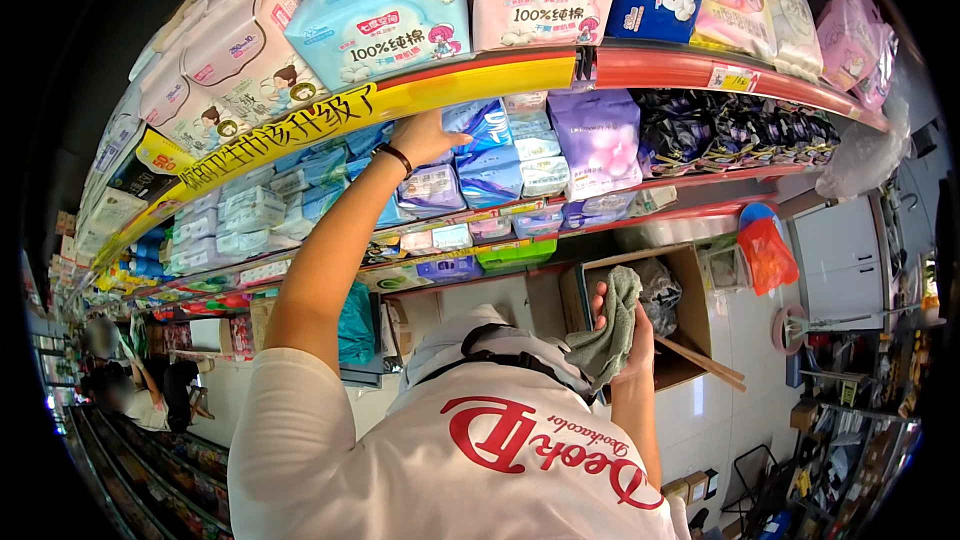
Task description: The person sits on the floor in a store aisle and wipes the front edge of a shelf stocked with packaged goods using a cloth. They repeatedly pick up packages, wipe them, and place them back on the shelf.
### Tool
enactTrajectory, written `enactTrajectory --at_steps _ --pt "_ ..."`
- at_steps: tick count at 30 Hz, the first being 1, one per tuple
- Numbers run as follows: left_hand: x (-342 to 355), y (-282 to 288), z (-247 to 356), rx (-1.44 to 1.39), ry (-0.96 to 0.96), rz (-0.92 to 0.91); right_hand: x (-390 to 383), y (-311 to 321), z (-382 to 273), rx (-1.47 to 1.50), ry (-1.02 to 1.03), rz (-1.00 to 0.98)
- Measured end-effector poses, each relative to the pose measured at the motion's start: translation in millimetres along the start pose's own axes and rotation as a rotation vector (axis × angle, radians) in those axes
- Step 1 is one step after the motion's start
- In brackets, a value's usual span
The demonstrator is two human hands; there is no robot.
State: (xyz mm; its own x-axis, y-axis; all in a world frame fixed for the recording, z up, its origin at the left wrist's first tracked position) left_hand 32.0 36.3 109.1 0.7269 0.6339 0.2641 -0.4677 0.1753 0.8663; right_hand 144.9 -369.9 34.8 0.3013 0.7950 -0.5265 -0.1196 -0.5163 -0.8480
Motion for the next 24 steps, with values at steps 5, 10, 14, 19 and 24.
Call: enactTrajectory --at_steps 5,10,14,19,24 --pt "-1.1 -1.1 7.3 0.086 -0.006 0.006 -4.7 6.8 -0.6 0.01 0.023 -0.002" --pt "5.6 -9.7 10.1 0.151 -0.02 -0.069 -8.3 6.6 2.0 -0.029 0.04 0.027" --pt "-1.3 -39.7 -15.2 0.332 -0.099 -0.098 -12.0 -22.0 19.1 -0.208 0.192 0.208" --pt "0.7 -29.0 2.9 0.104 -0.053 -0.152 2.7 16.1 -1.1 -1.449 0.631 0.364" --pt "-24.3 -60.2 4.3 0.223 -0.197 -0.244 13.6 45.4 -30.0 -1.979 0.637 0.443"
Point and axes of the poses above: each hand's wrist, its own x-axis towards the middle knuckle, its own y-axis out of the back of the hand, z = x × y, the point moved 1 cm from there along x, towards the middle knuckle, and after that the axes turned 8 degrees about z, right-handed, at the moved point
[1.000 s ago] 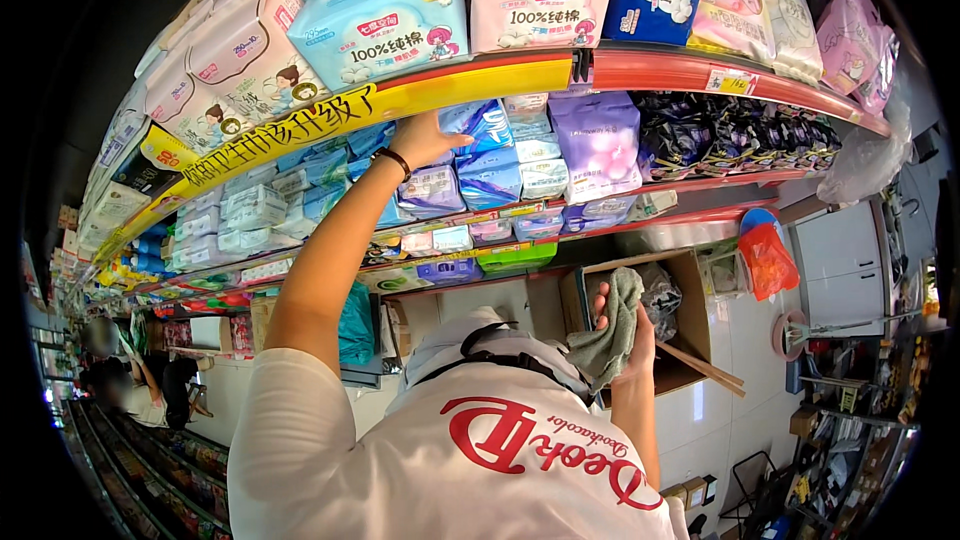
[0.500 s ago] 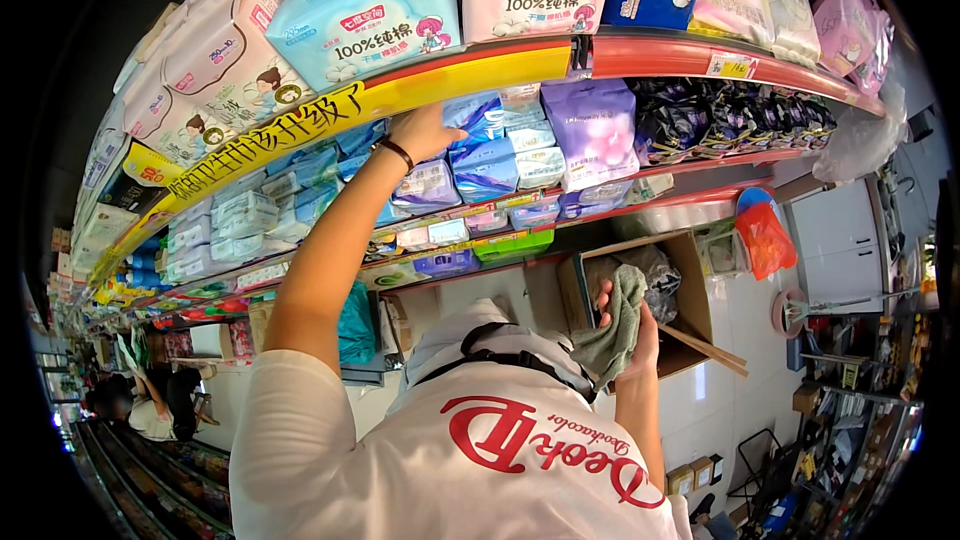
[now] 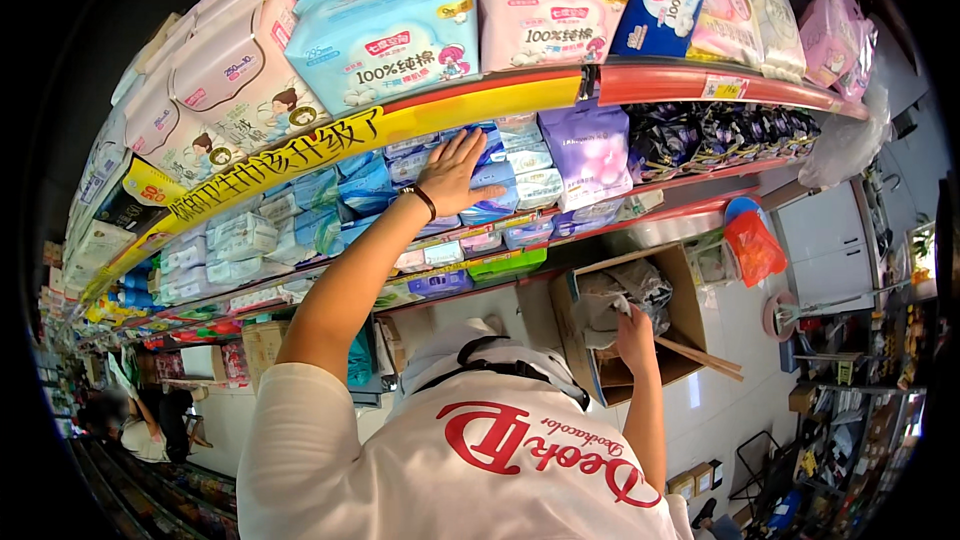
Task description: The person sits on the floor in a store aisle and wipes the front edge of a shelf stocked with packaged goods using a cloth. They repeatedly pick up packages, wipe them, and place them back on the shelf.
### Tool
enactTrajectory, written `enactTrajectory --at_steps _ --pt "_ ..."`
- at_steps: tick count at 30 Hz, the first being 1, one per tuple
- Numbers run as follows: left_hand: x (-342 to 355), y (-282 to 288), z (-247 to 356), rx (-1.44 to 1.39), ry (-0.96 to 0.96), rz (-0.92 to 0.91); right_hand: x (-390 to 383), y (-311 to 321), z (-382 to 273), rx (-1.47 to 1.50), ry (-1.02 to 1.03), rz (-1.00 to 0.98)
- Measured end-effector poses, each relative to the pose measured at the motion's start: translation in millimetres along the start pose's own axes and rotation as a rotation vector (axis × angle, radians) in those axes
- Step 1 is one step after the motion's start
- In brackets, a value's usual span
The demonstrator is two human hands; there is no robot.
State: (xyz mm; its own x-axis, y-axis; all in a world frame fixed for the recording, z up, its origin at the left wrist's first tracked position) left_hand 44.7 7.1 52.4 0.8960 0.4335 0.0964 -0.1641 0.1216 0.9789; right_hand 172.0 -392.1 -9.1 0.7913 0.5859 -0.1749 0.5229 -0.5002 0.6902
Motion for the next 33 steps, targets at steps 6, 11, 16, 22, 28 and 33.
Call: enactTrajectory --at_steps 6,11,16,22,28,33 --pt "16.9 22.0 23.6 -0.145 -0.058 0.205 6.3 22.2 -31.4 0.796 -0.487 0.038" --pt "50.8 -7.0 68.1 0.108 -0.121 0.242 4.6 46.1 -54.1 1.301 -0.434 -0.09" --pt "82.1 -34.1 65.9 0.26 -0.021 0.384 7.6 47.8 -55.0 1.266 -0.5 -0.059" --pt "84.6 -36.0 59.3 0.185 -0.004 0.382 19.5 60.5 -57.1 1.259 -0.48 -0.136" --pt "81.7 -30.7 62.6 0.203 -0.055 0.319 36.7 72.5 -57.6 1.292 -0.449 -0.197" --pt "74.7 14.7 69.9 -0.083 0.056 0.425 48.1 78.1 -61.1 1.46 -0.46 -0.139"
Point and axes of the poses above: each hand's wrist, its own x-axis towards the middle knuckle, its own y-axis out of the back of the hand, z = x × y, the point moved 1 cm from there along x, towards the middle knuckle, and after that the axes turned 8 degrees about z, right-handed, at the moved point
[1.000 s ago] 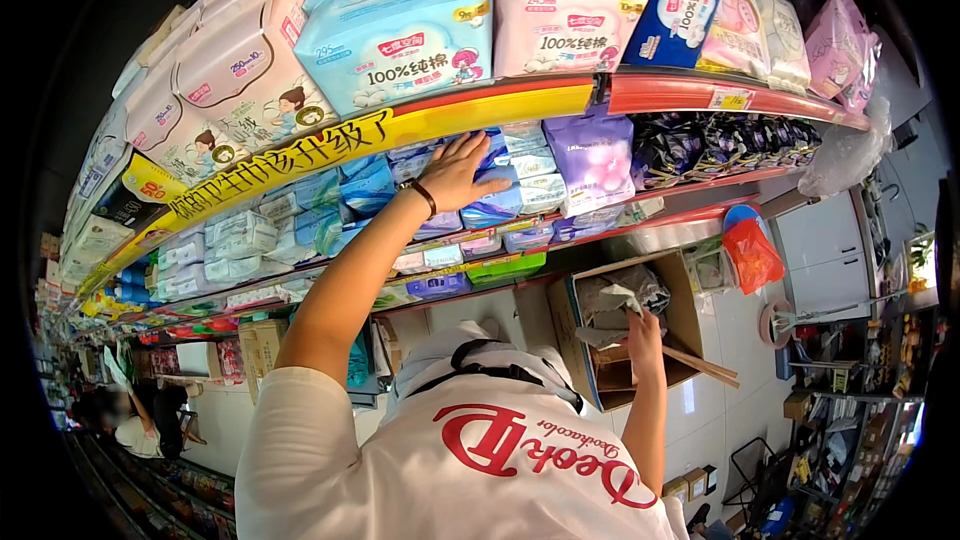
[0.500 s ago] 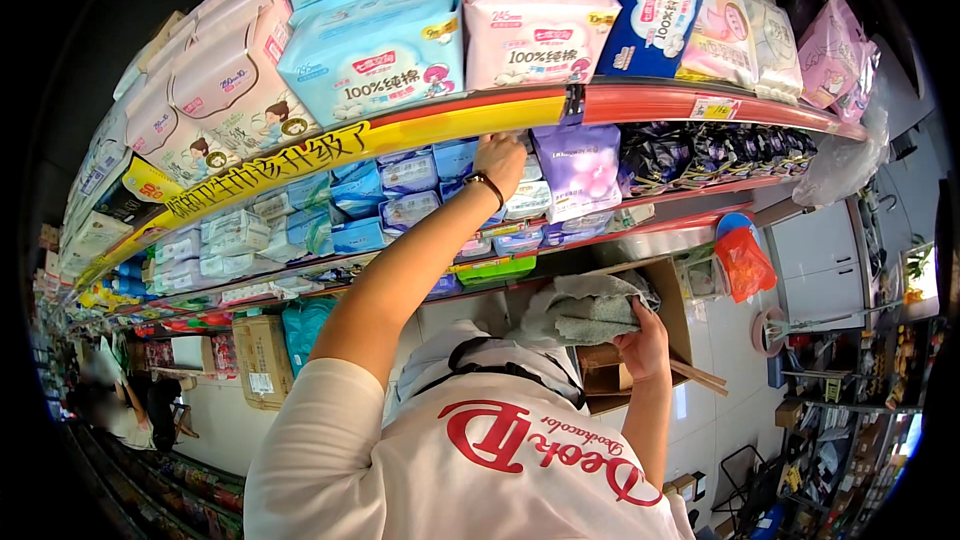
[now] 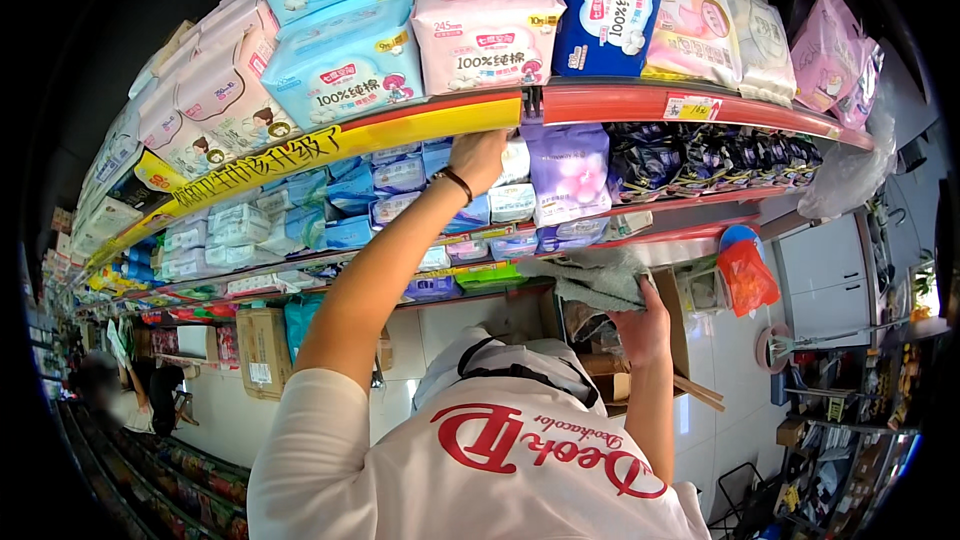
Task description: The person sits on the floor in a store aisle and wipes the front edge of a shelf stocked with packaged goods using a cloth. They repeatedly pick up packages, wipe them, and place them back on the shelf.
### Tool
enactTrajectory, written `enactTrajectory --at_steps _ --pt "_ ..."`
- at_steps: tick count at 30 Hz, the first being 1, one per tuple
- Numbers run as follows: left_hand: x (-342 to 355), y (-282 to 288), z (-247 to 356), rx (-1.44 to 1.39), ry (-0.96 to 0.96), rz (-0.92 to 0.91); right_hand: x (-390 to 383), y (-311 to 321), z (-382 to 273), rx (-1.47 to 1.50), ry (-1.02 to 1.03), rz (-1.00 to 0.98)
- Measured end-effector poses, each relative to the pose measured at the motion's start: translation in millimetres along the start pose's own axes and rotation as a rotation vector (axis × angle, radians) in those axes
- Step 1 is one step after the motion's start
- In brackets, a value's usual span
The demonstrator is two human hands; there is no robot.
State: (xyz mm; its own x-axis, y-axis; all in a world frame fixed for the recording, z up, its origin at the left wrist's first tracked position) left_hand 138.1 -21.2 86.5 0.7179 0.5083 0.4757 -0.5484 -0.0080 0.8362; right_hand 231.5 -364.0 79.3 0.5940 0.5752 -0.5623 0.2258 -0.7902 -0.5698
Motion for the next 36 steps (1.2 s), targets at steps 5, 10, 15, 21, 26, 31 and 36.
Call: enactTrajectory --at_steps 5,10,15,21,26,31,36 --pt "-1.3 50.5 26.2 -0.439 0.166 0.09 -20.0 -21.1 -20.1 -0.027 0.08 -0.206" --pt "-48.2 53.6 78.0 -0.909 0.406 -0.251 -38.2 -84.6 -20.0 -1.115 1.096 -0.397" --pt "-97.5 60.8 126.4 -1.291 0.677 -0.12 -28.4 -106.6 -2.1 -1.421 1.46 -0.388" --pt "-121.6 76.9 142.4 -1.248 0.682 0.031 2.4 -84.4 -3.7 -0.772 0.425 -0.314" --pt "-125.0 74.1 144.3 -1.227 0.706 0.182 -1.8 -64.0 17.5 -0.337 -0.387 -0.302" --pt "-135.7 66.9 162.8 -1.105 0.765 0.456 5.3 -46.7 31.2 -0.245 -0.347 -0.251" --pt "-154.0 55.7 188.9 -0.929 0.659 0.31 -24.4 -59.0 32.9 -0.668 0.202 -0.38"
Point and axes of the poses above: each hand's wrist, its own x-axis towards the middle knuckle, its own y-axis out of the back of the hand, z = x × y, the point moved 1 cm from there along x, towards the middle knuckle, and after that the axes turned 8 degrees about z, right-handed, at the moved point
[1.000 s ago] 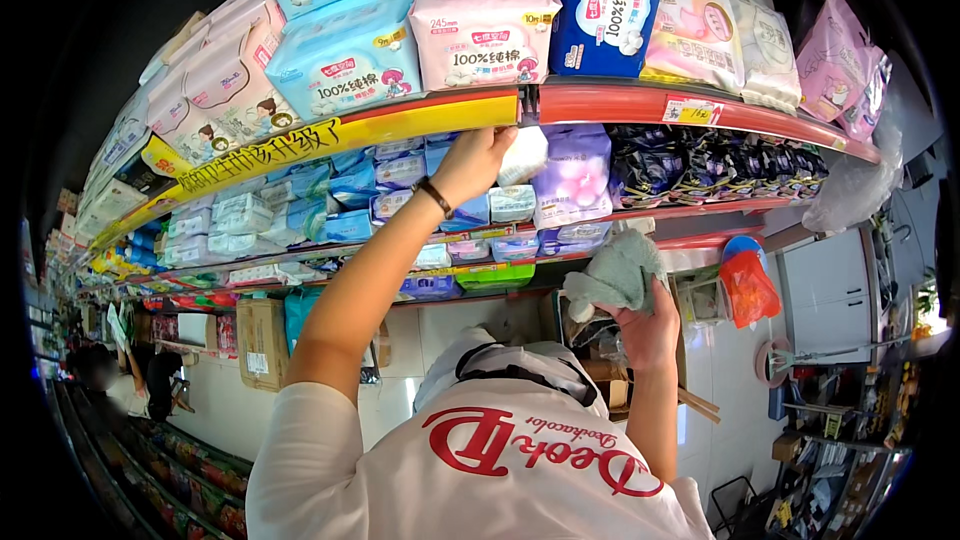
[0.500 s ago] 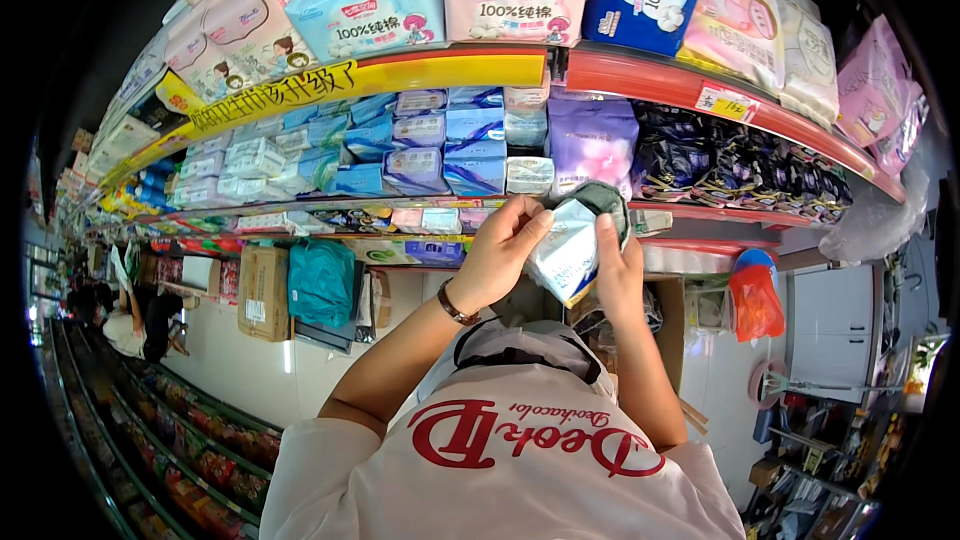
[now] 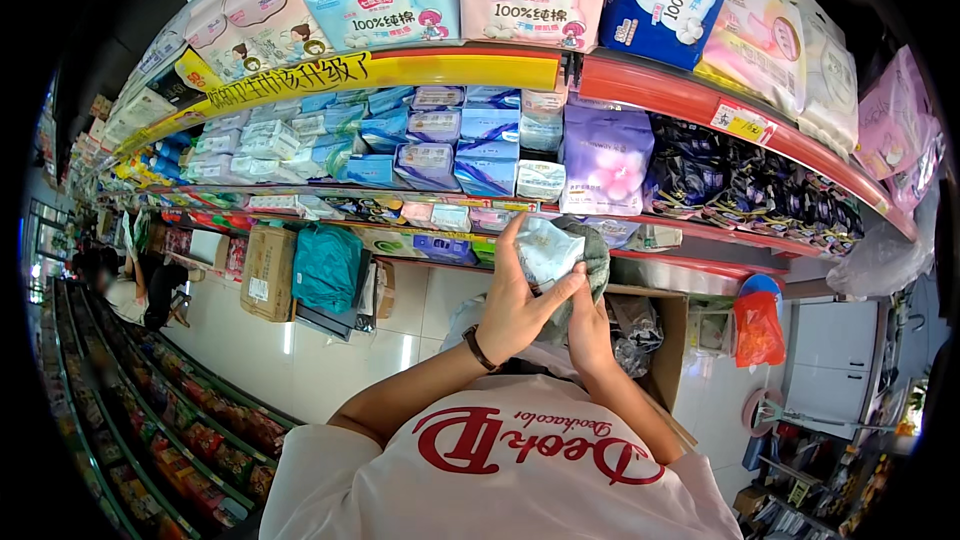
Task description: The person sits on the floor in a store aisle and wipes the front edge of a shelf stocked with packaged goods using a cloth. They repeatedly pick up packages, wipe them, and place them back on the shelf.
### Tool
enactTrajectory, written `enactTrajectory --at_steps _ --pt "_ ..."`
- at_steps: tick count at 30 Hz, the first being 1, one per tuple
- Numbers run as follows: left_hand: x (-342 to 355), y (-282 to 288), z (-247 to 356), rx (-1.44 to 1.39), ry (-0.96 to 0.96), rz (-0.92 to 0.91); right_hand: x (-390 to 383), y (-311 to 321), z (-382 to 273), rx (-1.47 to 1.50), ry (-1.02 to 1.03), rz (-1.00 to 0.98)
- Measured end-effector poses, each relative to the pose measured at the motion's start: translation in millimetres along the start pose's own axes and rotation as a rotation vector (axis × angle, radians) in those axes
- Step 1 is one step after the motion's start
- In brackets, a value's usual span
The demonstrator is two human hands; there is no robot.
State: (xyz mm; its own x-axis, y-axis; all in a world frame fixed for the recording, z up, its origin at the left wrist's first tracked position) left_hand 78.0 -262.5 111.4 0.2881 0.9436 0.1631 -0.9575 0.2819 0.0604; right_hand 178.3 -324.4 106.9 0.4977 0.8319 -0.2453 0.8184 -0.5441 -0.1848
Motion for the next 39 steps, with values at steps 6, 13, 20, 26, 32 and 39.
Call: enactTrajectory --at_steps 6,13,20,26,32,39 --pt "-0.1 -7.0 9.4 -0.123 0.078 0.045 3.9 -6.5 -15.9 -0.07 0.53 -0.056" --pt "33.1 21.3 -7.0 -0.68 0.457 0.171 -13.9 11.4 -5.8 -0.518 0.707 -0.32" --pt "0.6 -5.2 12.7 -0.181 0.007 -0.085 -1.1 5.3 -1.3 0.441 -0.336 -0.171" --pt "0.5 -1.6 11.6 0.262 -0.542 -0.156 5.0 19.3 12.0 0.861 -0.592 -0.222" --pt "38.5 40.5 5.8 0.529 -0.689 0.102 2.8 47.0 -11.3 0.659 -0.488 -0.187" --pt "-4.9 -4.6 -4.2 0.585 -0.505 -0.25 11.8 17.2 -15.6 -0.468 0.668 -0.265"
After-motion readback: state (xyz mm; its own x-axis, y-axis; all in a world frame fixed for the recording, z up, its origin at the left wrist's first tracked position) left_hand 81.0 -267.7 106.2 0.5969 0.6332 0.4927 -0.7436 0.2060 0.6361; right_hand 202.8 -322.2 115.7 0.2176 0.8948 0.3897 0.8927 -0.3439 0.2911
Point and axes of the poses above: each hand's wrist, its own x-axis towards the middle knuckle, its own y-axis out of the back of the hand, z = x × y, the point moved 1 cm from there along x, towards the middle knuckle, and after that the axes turned 8 degrees about z, right-handed, at the moved point
